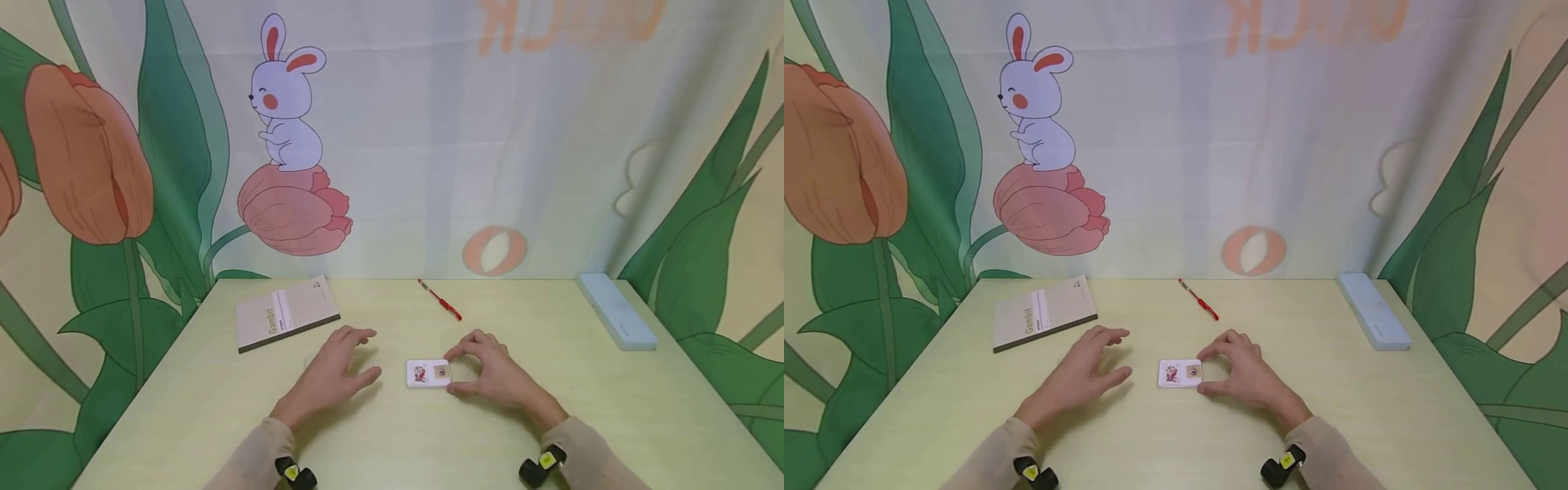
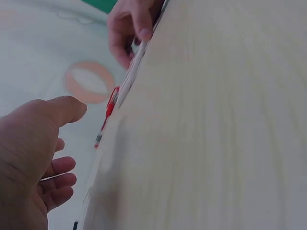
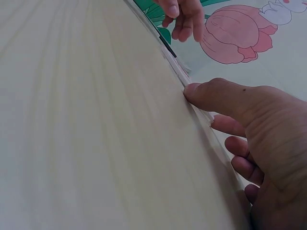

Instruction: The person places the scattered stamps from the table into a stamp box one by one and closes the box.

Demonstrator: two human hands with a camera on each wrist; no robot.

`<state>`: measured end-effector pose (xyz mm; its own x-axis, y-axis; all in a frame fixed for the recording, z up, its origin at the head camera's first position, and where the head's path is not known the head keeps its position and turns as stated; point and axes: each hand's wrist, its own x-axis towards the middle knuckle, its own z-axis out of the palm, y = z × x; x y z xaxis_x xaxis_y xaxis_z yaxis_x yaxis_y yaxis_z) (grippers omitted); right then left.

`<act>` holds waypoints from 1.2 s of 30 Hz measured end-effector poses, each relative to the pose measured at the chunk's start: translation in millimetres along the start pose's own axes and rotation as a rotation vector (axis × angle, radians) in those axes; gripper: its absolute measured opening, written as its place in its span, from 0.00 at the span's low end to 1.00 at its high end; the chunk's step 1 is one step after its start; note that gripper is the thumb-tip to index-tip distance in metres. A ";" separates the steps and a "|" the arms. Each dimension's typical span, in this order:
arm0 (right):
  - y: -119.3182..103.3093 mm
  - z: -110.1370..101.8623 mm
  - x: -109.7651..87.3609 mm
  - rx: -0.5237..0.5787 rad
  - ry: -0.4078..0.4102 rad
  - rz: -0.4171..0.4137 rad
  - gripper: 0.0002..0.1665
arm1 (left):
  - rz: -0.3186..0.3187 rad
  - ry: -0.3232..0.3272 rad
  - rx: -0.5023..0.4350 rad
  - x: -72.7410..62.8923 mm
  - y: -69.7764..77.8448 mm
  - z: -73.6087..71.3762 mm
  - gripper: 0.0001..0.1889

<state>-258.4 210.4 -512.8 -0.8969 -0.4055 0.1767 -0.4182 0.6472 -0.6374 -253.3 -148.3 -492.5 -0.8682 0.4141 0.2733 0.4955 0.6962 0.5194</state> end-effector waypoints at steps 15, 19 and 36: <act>-3.8 -1.0 3.4 -0.002 -0.008 0.001 0.28 | -0.126 0.065 0.095 -44.2 -70.7 -39.7 0.43; -3.3 -0.1 3.1 -0.004 -0.012 0.012 0.28 | -0.137 0.057 0.091 -50.0 -79.9 -39.7 0.42; -0.4 -1.5 -0.1 -0.004 -0.011 0.011 0.28 | -0.203 0.099 0.121 -47.8 -75.7 -40.1 0.32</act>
<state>-258.3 211.1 -511.4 -0.8998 -0.4054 0.1616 -0.4090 0.6542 -0.6362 -250.3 -244.3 -512.4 -0.9454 0.2038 0.2544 0.3054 0.8268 0.4724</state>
